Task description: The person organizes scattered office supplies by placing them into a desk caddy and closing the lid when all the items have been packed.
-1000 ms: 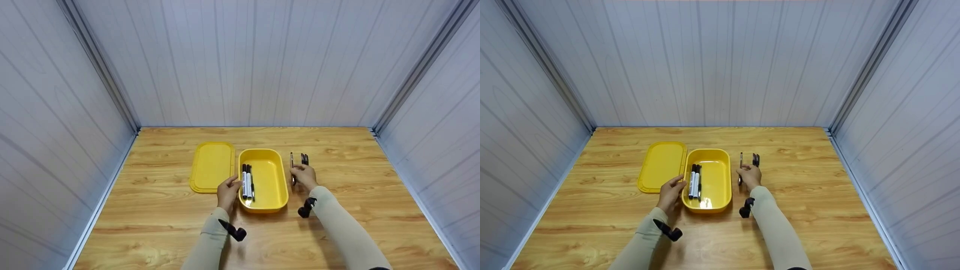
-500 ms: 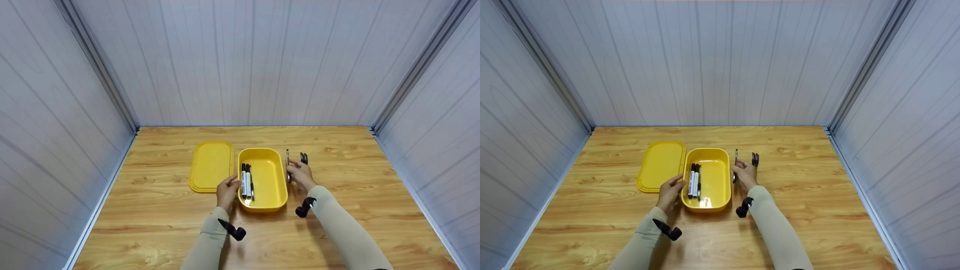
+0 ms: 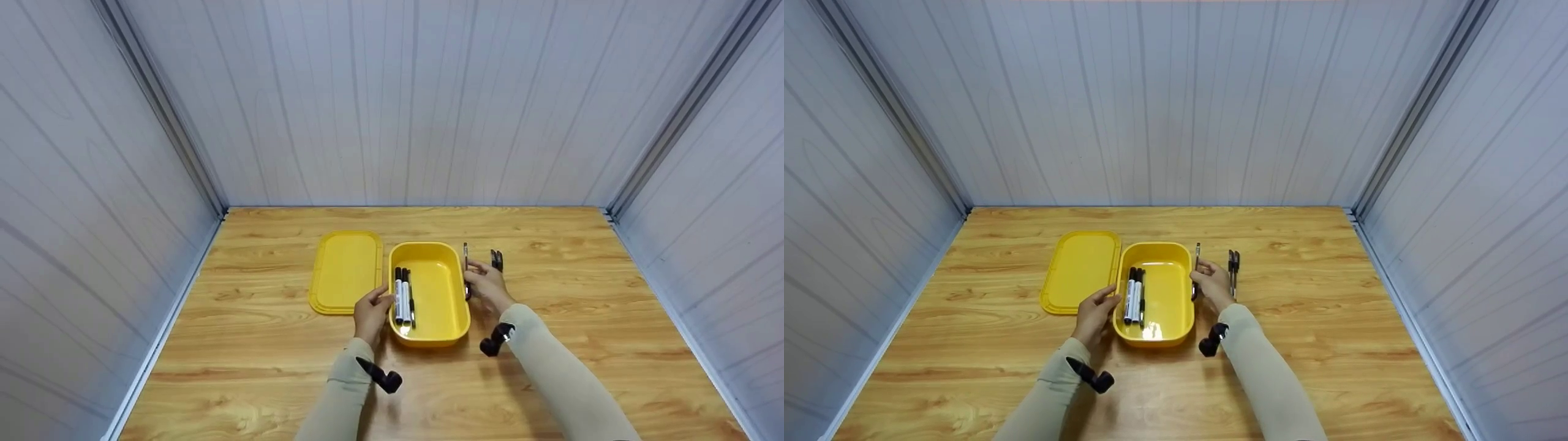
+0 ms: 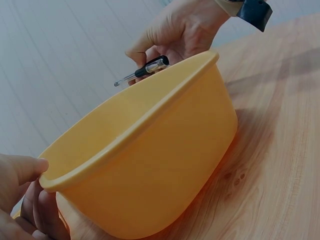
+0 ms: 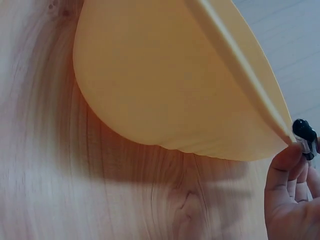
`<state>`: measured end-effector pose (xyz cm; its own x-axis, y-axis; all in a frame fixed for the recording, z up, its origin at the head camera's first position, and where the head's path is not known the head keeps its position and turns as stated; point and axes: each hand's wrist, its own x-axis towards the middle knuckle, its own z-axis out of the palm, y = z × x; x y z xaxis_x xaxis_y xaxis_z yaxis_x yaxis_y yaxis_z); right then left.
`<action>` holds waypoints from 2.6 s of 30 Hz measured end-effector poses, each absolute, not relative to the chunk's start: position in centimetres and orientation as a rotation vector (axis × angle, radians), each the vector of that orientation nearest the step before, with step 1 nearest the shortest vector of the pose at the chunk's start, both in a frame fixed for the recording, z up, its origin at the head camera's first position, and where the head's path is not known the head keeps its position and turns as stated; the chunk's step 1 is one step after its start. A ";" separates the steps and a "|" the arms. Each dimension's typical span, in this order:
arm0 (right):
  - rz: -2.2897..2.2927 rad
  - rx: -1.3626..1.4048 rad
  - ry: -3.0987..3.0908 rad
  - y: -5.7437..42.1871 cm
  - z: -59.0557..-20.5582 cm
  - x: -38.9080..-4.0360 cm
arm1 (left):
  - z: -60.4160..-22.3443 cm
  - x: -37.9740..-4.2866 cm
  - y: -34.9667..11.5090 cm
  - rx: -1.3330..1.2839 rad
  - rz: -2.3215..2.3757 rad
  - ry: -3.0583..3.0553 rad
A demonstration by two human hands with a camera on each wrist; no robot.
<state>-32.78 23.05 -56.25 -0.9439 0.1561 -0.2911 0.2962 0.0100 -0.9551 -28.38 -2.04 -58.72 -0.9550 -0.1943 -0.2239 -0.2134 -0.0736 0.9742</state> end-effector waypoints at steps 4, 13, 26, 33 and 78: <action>-2.060 0.463 2.191 23.1 -56.0 -32.7 | -58.7 -28.4 -2.0 -0.476 2.246 2.125; -1.877 0.334 2.411 22.9 -55.6 -32.5 | -58.6 -28.3 -2.0 -0.477 2.224 2.153; -1.754 0.212 2.471 22.0 -54.5 -32.1 | -58.5 -28.5 -2.2 -0.481 2.216 2.157; -1.811 0.185 2.393 20.7 -54.2 -31.9 | -58.5 -28.6 -2.2 -0.484 2.230 2.146; -1.968 0.206 2.157 16.1 -56.7 -31.2 | -58.6 -28.1 -2.0 -0.472 2.243 2.135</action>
<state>-31.17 16.11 -56.69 -0.9672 -0.0405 -0.2506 0.2459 0.0961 -0.9645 -28.08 -2.01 -58.59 -0.9546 -0.1987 -0.2220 -0.2120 -0.0707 0.9747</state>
